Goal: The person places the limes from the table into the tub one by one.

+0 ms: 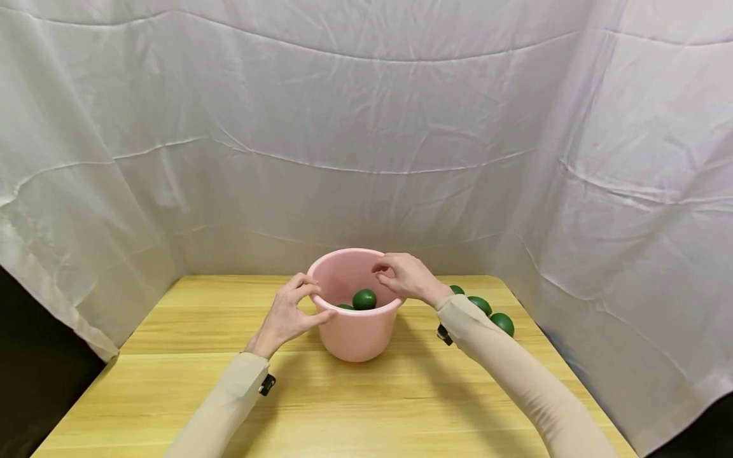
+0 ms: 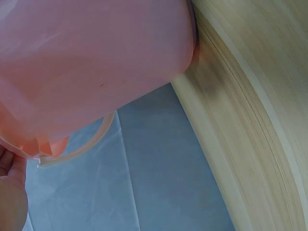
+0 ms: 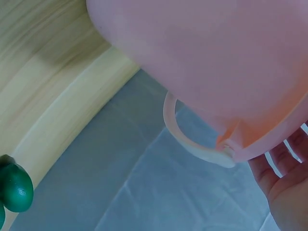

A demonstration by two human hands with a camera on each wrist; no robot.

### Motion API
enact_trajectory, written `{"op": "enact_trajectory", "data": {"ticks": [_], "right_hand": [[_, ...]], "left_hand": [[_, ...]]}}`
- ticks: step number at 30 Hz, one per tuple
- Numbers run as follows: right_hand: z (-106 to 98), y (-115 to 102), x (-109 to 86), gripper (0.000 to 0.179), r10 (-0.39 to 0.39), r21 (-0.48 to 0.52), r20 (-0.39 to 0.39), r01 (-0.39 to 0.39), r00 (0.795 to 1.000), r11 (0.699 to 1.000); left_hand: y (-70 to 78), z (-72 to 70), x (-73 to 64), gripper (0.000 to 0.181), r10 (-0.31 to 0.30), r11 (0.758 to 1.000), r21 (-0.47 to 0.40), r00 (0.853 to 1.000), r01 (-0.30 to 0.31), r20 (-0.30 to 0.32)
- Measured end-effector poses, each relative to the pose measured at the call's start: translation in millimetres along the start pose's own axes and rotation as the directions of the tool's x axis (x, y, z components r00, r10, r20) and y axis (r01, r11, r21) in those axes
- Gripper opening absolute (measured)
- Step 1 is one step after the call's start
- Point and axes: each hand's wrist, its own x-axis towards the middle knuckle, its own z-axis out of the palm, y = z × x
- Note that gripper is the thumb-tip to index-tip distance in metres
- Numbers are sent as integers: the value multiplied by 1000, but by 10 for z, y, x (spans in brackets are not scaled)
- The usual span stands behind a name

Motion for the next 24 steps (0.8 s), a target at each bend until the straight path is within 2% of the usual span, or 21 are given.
{"op": "enact_trajectory", "data": {"ticks": [10, 15, 18, 21, 24], "right_hand": [[-26, 88, -105, 15, 28, 101, -110, -16, 994, 995], [-49, 122, -194, 15, 65, 187, -158, -35, 985, 982], [-47, 158, -262, 18, 103, 256, -200, -50, 974, 965], [-30, 206, -353, 20, 159, 338, -245, -69, 956, 938], [-5, 262, -457, 20, 205, 377, -284, -87, 937, 922]], "left_hand": [[13, 2, 2, 37, 19, 1000, -16, 1000, -19, -23], [7, -8, -1, 36, 2, 1000, -10, 1000, -2, -10], [2, -8, -6, 36, -3, 1000, -5, 1000, 3, -7], [4, -2, -8, 36, -3, 1000, 1, 1000, 3, -7], [11, 1, -5, 37, -3, 1000, 4, 1000, 3, -9]]}}
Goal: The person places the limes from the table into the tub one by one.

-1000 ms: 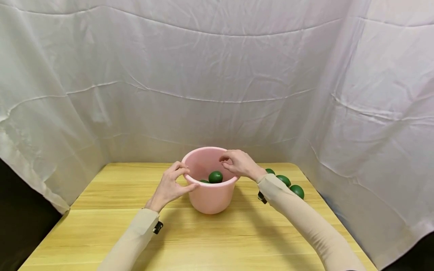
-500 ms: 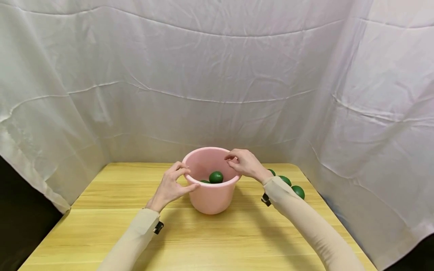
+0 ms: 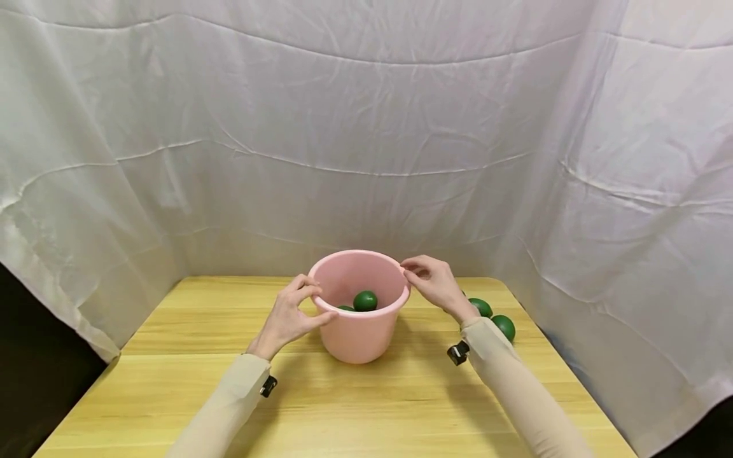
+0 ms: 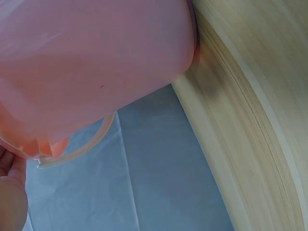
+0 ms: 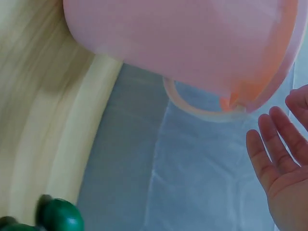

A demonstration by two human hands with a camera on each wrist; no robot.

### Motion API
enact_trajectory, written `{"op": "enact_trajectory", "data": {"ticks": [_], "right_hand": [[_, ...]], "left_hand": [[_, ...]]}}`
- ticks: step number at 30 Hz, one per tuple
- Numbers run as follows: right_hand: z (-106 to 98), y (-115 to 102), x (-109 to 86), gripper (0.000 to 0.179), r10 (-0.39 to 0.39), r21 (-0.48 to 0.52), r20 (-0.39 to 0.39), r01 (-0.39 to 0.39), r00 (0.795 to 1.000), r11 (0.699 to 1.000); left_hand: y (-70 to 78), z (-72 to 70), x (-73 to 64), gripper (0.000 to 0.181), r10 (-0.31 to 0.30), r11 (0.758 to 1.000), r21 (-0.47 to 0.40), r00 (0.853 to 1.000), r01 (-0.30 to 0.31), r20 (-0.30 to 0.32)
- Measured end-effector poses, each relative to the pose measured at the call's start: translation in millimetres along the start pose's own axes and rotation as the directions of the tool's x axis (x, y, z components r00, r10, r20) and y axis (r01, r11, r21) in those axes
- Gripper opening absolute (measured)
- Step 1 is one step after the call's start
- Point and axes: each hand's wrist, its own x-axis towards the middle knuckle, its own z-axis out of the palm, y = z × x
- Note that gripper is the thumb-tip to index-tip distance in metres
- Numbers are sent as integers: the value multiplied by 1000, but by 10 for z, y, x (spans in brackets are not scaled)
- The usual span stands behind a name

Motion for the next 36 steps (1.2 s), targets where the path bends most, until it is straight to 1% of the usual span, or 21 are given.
{"op": "enact_trajectory", "data": {"ticks": [5, 8, 14, 18, 22, 26, 29, 32, 36], "right_hand": [[-47, 128, -162, 19, 25, 12, -59, -24, 998, 1000], [-94, 234, -286, 18, 65, -2, -69, -65, 995, 998], [-270, 533, -527, 20, 156, -90, -56, -160, 986, 983], [-414, 704, -676, 23, 221, -130, -57, -226, 974, 965], [-516, 823, -774, 25, 245, -159, -68, -253, 967, 955], [-598, 917, -831, 27, 254, -218, -64, -262, 965, 940], [-661, 969, -889, 29, 290, -261, -44, -292, 956, 920], [-701, 1001, -958, 30, 330, -303, -2, -315, 944, 900], [-694, 1028, -1022, 33, 352, -370, 65, -305, 934, 878]], "left_hand": [[2, 6, -1, 37, 4, 1000, 2, 1000, -4, -2], [2, 11, -2, 37, 11, 1000, 4, 1000, -11, 4], [-9, 15, 5, 38, 28, 1000, -2, 999, -28, -17], [-12, 12, 2, 39, 39, 999, 3, 999, -39, -27], [-16, 5, -4, 38, 34, 999, 7, 999, -34, -29], [-15, -3, 0, 38, 33, 999, 7, 999, -33, -31], [-8, -6, 4, 39, 30, 1000, 8, 999, -30, -24], [-4, -1, 7, 38, 29, 1000, 10, 999, -29, -17], [-5, 9, 9, 37, 34, 999, 9, 999, -34, -19]]}}
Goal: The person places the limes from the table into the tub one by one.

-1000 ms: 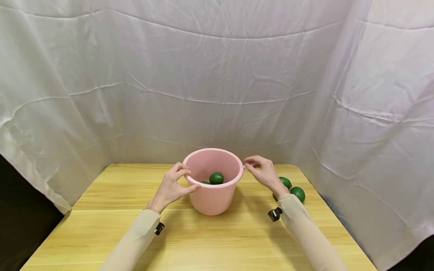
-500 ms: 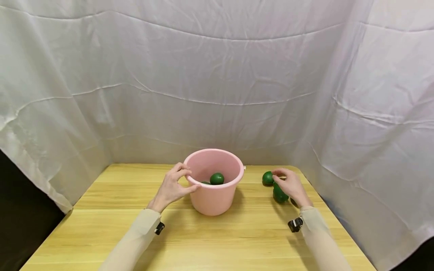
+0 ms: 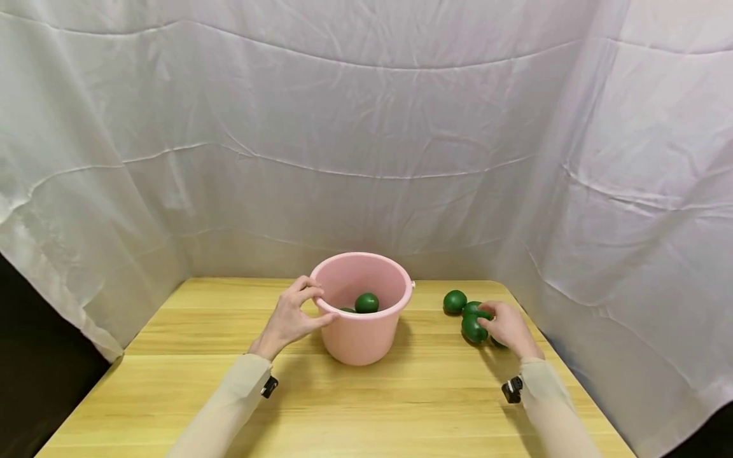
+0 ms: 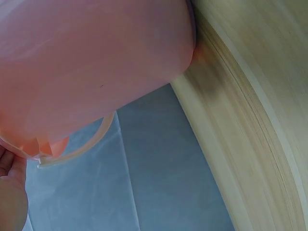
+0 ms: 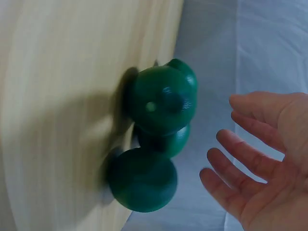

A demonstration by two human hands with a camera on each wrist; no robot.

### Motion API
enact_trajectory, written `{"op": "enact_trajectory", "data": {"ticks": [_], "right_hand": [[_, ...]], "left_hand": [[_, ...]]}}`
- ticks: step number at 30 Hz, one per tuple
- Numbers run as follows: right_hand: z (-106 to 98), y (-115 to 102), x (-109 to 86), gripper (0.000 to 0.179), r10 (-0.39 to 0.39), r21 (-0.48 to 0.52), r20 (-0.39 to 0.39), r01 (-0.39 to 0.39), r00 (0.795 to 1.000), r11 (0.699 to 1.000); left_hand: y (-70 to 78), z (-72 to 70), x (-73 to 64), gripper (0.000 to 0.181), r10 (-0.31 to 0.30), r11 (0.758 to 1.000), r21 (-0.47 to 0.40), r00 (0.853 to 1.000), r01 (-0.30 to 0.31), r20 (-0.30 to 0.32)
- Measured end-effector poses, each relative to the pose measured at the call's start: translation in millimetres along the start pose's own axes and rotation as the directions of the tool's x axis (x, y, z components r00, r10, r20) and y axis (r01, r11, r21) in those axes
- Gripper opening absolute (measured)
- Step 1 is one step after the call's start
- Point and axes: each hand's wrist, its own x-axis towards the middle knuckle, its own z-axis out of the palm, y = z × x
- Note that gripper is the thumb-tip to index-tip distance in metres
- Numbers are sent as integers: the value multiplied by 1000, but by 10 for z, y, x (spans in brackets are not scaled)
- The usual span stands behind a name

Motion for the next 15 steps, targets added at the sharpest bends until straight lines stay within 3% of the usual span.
{"op": "enact_trajectory", "data": {"ticks": [7, 15], "right_hand": [[136, 4, 48, 45, 20, -77, 78, -14, 997, 997], [369, 31, 110, 43, -7, -91, 113, 18, 994, 996]], "left_hand": [[-4, -1, -4, 37, 0, 1000, 2, 1000, 0, -7], [-5, -4, -10, 37, -5, 1000, -3, 1000, 5, 2]]}}
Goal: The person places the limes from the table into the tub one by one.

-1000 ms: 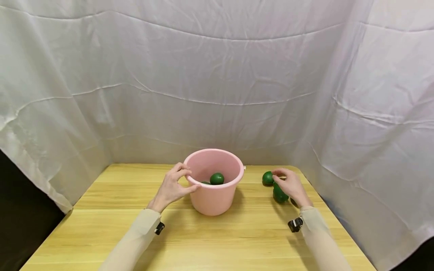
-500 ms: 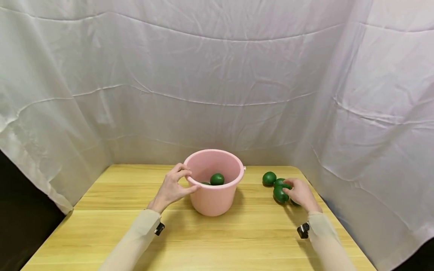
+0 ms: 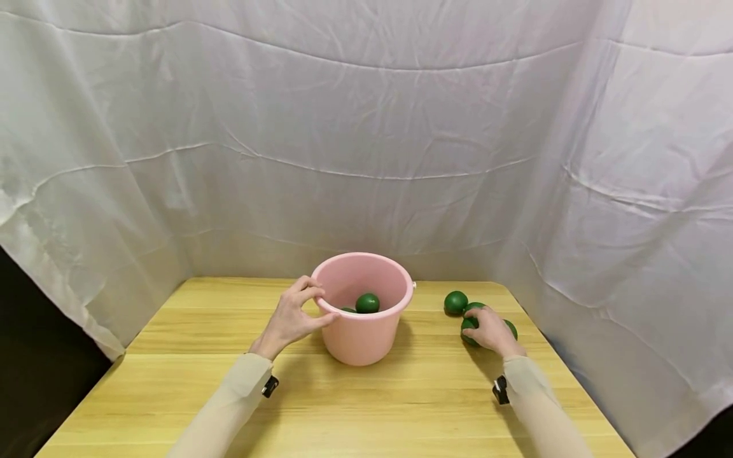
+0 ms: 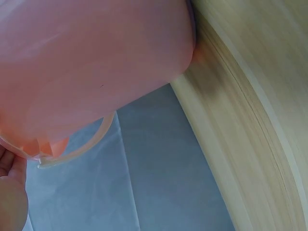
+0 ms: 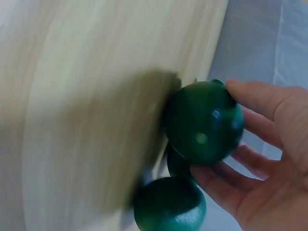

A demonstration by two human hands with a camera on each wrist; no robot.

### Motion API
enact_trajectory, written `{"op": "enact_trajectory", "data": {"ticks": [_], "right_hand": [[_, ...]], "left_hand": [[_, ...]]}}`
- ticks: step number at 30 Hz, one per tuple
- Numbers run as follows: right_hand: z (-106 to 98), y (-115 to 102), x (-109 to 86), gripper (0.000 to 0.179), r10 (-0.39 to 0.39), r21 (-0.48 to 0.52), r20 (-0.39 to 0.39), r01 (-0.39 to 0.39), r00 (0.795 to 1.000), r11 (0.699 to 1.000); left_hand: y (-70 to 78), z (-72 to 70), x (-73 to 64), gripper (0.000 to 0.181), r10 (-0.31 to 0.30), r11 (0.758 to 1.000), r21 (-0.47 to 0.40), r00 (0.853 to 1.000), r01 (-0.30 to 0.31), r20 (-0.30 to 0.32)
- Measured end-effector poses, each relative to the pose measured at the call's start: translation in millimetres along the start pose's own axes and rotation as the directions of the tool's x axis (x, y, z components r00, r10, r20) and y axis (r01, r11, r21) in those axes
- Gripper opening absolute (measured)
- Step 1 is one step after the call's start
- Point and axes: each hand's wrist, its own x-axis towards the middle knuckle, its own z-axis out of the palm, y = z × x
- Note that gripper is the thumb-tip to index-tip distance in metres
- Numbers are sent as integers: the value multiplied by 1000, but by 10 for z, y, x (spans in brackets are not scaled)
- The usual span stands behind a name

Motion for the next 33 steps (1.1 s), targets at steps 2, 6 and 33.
{"op": "enact_trajectory", "data": {"ticks": [2, 6, 33], "right_hand": [[34, -11, 6, 44, 0, 3, 5, 0, 1000, 1000], [85, -34, 27, 47, -4, 18, 34, 4, 999, 1000], [-121, -806, 7, 55, 7, 365, -393, 148, 920, 919]], "left_hand": [[1, 3, 1, 36, 7, 1000, 0, 1000, -7, -5], [4, 8, 3, 36, 11, 1000, -1, 1000, -11, -13], [-8, 14, -10, 38, -2, 1000, -7, 1000, 2, -9]]}}
